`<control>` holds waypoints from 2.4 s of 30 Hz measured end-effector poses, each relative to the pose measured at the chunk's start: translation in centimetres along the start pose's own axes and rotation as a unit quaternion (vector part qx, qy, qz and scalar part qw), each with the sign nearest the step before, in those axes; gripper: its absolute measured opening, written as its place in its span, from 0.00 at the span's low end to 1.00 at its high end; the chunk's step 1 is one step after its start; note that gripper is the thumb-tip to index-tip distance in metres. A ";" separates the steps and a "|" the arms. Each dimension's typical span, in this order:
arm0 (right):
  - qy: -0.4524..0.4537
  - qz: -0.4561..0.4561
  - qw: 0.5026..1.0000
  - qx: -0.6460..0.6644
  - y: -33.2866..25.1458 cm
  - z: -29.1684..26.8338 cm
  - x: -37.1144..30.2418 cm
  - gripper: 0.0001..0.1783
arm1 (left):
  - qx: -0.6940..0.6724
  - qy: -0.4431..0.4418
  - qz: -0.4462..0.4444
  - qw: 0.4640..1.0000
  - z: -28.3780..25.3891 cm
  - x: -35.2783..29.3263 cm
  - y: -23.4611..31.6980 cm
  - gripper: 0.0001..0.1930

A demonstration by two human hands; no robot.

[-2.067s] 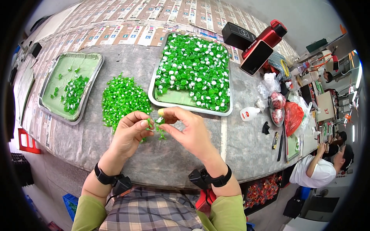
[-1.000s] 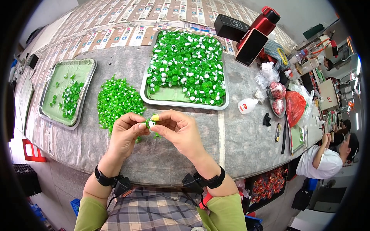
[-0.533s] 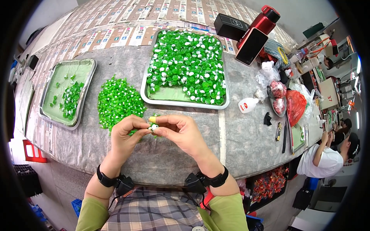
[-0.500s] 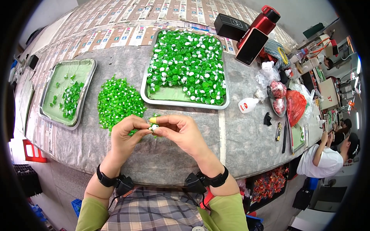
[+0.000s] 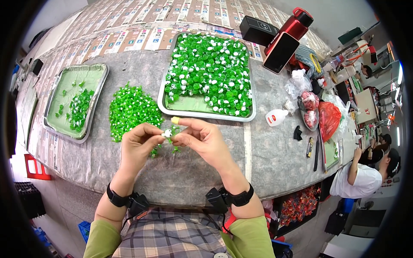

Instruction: The person applies glue to small plastic pieces using a squeeze bottle and attaches small components to them by hand.

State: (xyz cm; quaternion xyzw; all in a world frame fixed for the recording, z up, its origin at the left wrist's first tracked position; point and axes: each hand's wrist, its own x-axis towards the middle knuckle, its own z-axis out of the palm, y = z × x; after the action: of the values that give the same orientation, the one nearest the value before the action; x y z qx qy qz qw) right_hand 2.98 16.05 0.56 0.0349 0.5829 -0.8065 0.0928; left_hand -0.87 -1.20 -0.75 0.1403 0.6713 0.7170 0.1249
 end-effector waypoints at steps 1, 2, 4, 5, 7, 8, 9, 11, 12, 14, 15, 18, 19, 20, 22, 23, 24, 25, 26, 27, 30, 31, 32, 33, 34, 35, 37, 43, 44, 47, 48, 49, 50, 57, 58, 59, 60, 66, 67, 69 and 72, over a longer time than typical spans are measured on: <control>0.042 -0.034 0.998 -0.030 -0.1 -0.5 0.0 0.10 | -0.059 0.024 -0.032 0.997 -0.5 0.2 0.4 0.02; 0.084 -0.068 0.992 -0.059 0.0 -0.9 0.0 0.08 | -0.111 0.059 -0.026 0.992 -1.3 0.6 0.2 0.03; 0.108 -0.073 0.968 -0.216 0.2 -1.4 0.3 0.07 | -0.263 0.125 0.010 0.957 -3.8 1.4 -0.3 0.05; 0.129 -0.074 0.918 -0.369 0.3 -1.6 0.3 0.07 | -0.364 0.152 0.040 0.918 -5.1 1.8 -0.3 0.07; 0.121 -0.067 0.895 -0.425 0.8 -1.5 0.6 0.07 | -0.576 0.136 0.066 0.803 -8.1 2.4 0.0 0.11; 0.102 -0.094 0.876 -0.463 1.0 -1.3 0.8 0.07 | -0.576 0.135 0.066 0.804 -9.1 2.4 0.1 0.11; 0.082 -0.121 0.854 -0.499 1.2 -1.1 1.0 0.07 | -0.596 0.130 0.089 0.787 -9.9 2.5 0.3 0.12; 0.077 -0.102 0.855 -0.503 1.5 -0.7 1.2 0.07 | -0.616 0.126 0.113 0.770 -10.1 2.4 0.6 0.13; 0.072 -0.110 0.833 -0.537 1.7 -0.6 1.2 0.07 | -0.585 0.127 0.102 0.795 -9.5 2.4 0.7 0.14; 0.065 -0.118 0.810 -0.571 2.0 -0.3 1.4 0.06 | -0.553 0.128 0.091 0.818 -8.0 2.1 1.1 0.14; 0.065 -0.119 0.796 -0.590 2.2 -0.2 1.5 0.06 | -0.487 0.123 0.082 0.861 -7.0 1.9 1.2 0.13; 0.065 -0.117 0.796 -0.591 2.4 -0.7 1.4 0.06 | -0.300 0.072 0.061 0.949 -3.9 1.2 0.9 0.10; 0.059 -0.118 0.810 -0.571 2.4 -0.8 1.4 0.06 | -0.173 0.031 0.051 0.983 -3.2 0.9 0.7 0.08; 0.058 -0.119 0.810 -0.571 2.0 -0.7 1.3 0.06 | -0.109 -0.001 0.031 0.994 -2.5 0.8 0.4 0.07; 0.017 -0.011 0.941 -0.338 0.9 -0.4 0.7 0.07 | -0.043 -0.029 0.009 0.999 -1.1 0.5 0.5 0.06; 0.014 -0.011 0.941 -0.338 0.8 -0.3 0.7 0.07 | 0.032 -0.063 0.062 0.996 -0.4 0.4 0.9 0.08; -0.021 0.008 0.977 -0.214 0.7 -0.3 0.4 0.07 | 0.106 -0.101 0.114 0.983 0.1 0.4 1.2 0.10; -0.057 0.025 0.994 -0.085 0.6 -0.3 0.3 0.07 | 0.105 -0.105 0.115 0.982 0.1 0.4 1.3 0.10; -0.053 0.024 0.995 -0.086 0.5 -0.3 0.2 0.07 | 0.121 -0.116 0.126 0.978 0.1 0.3 1.3 0.11; -0.063 0.032 0.995 -0.065 0.4 -0.3 0.1 0.06 | 0.138 -0.128 0.137 0.973 0.2 0.3 1.3 0.11; 0.004 -0.040 0.994 -0.104 -0.4 -0.8 0.1 0.05 | 0.119 -0.090 0.097 0.984 -0.3 0.2 0.8 0.09; 0.084 -0.120 0.976 -0.163 -1.2 -1.2 -0.2 0.04 | 0.095 -0.064 0.062 0.991 -0.4 0.2 0.6 0.08; 0.177 -0.185 0.953 -0.160 -2.5 -2.6 -0.9 0.04 | -0.006 -0.029 -0.012 0.999 -0.4 0.1 0.6 0.08; 0.327 -0.250 0.893 -0.180 -3.8 -3.8 -1.8 0.04 | -0.008 -0.032 -0.011 0.999 -0.4 0.1 0.7 0.08; 0.431 -0.328 0.813 -0.214 -4.7 -5.9 -2.5 0.05 | -0.056 -0.016 -0.038 0.998 -0.6 0.1 0.8 0.08; 0.490 -0.370 0.757 -0.225 -5.2 -8.3 -3.2 0.06 | -0.105 -0.003 -0.066 0.992 -0.6 0.2 0.9 0.09; 0.544 -0.383 0.701 -0.259 -5.4 -12.3 -4.7 0.16 | -0.135 0.001 -0.059 0.989 -0.4 0.3 1.0 0.09; 0.509 -0.124 0.754 -0.396 -1.3 -18.9 -6.1 0.33 | -0.204 -0.021 -0.107 0.973 -0.4 0.1 0.8 0.08; 0.474 -0.080 0.785 -0.390 -0.6 -20.7 -6.3 0.31 | -0.204 -0.021 -0.107 0.973 -0.5 0.1 1.0 0.08; 0.436 -0.057 0.825 -0.355 -1.0 -19.6 -5.6 0.28 | -0.240 -0.041 -0.138 0.960 -0.6 0.1 1.0 0.08; 0.434 -0.058 0.826 -0.355 -1.6 -18.6 -5.4 0.28 | -0.248 -0.045 -0.151 0.956 -0.6 0.2 1.0 0.07; 0.439 -0.137 0.839 -0.291 -2.2 -17.0 -5.0 0.26 | -0.256 -0.049 -0.164 0.951 -0.5 0.2 0.9 0.07; 0.439 -0.213 0.844 -0.222 -2.9 -15.0 -4.7 0.24 | -0.255 -0.045 -0.164 0.952 -0.5 0.2 0.7 0.07; 0.305 -0.328 0.879 -0.164 -6.4 -3.1 -2.9 0.24 | -0.290 -0.033 -0.168 0.942 -0.8 0.3 0.2 0.07; 0.274 -0.340 0.881 -0.180 -6.2 -2.7 -2.9 0.26 | -0.298 -0.032 -0.174 0.938 -0.7 0.3 0.2 0.07; 0.243 -0.351 0.883 -0.197 -6.0 -2.3 -2.9 0.28 | -0.306 -0.031 -0.179 0.935 -0.7 0.3 0.2 0.06; 0.266 -0.334 0.882 -0.199 -6.1 -1.3 -2.7 0.32 | -0.306 -0.029 -0.179 0.935 -0.7 0.3 0.2 0.06; 0.280 -0.393 0.863 -0.150 -4.7 1.9 -2.1 0.26 | -0.336 -0.045 -0.191 0.921 -0.8 0.2 -0.1 0.06; 0.267 -0.403 0.857 -0.177 -4.5 1.8 -2.1 0.27 | -0.342 -0.048 -0.188 0.919 -0.9 0.2 -0.2 0.06; 0.268 -0.436 0.832 -0.217 -3.9 1.5 -1.9 0.28 | -0.348 -0.052 -0.185 0.918 -0.9 0.1 -0.3 0.06; 0.228 -0.429 0.817 -0.312 -3.8 1.5 -2.2 0.27 | -0.351 -0.057 -0.183 0.917 -0.8 0.2 -0.2 0.06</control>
State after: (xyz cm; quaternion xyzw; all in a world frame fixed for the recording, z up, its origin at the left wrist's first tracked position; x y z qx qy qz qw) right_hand 4.53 16.02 4.96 -0.0667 0.7636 -0.5091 -0.3916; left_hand -1.37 -1.90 -1.00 0.0026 0.3826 0.8617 0.3332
